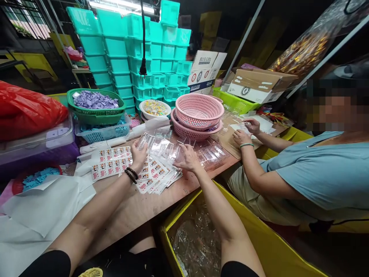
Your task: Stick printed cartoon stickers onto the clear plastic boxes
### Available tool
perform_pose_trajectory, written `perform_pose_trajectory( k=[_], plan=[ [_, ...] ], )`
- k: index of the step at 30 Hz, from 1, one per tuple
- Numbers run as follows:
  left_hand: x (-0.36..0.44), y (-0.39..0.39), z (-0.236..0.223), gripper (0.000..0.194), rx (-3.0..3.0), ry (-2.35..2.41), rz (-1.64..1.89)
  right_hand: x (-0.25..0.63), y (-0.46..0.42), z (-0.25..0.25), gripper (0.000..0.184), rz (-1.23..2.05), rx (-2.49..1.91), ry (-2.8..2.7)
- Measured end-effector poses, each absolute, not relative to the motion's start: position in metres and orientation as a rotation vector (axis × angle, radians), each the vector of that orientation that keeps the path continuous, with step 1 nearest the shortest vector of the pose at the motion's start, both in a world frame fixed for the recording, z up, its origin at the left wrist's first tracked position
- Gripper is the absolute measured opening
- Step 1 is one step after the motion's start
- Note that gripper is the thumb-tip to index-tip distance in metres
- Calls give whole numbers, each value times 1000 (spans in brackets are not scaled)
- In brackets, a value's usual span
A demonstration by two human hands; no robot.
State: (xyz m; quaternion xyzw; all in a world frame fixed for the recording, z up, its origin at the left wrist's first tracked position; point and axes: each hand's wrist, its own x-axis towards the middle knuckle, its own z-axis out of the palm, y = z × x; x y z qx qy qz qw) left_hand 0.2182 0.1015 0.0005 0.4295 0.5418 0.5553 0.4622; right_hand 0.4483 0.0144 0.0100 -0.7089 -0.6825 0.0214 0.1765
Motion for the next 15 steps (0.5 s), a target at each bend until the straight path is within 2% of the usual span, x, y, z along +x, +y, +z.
perform_pose_trajectory(
  k=[6, 10, 15],
  plan=[
    [187, 105, 22, 51, 997, 1271, 1489, 412, 20, 43, 99, 100, -1865, -1914],
    [139, 99, 43, 50, 984, 1286, 1539, 361, 10, 64, 99, 149, -1777, -1870],
    [52, 66, 39, 51, 939, 1472, 1547, 272, -24, 42, 98, 396, -1754, -1839]
  ],
)
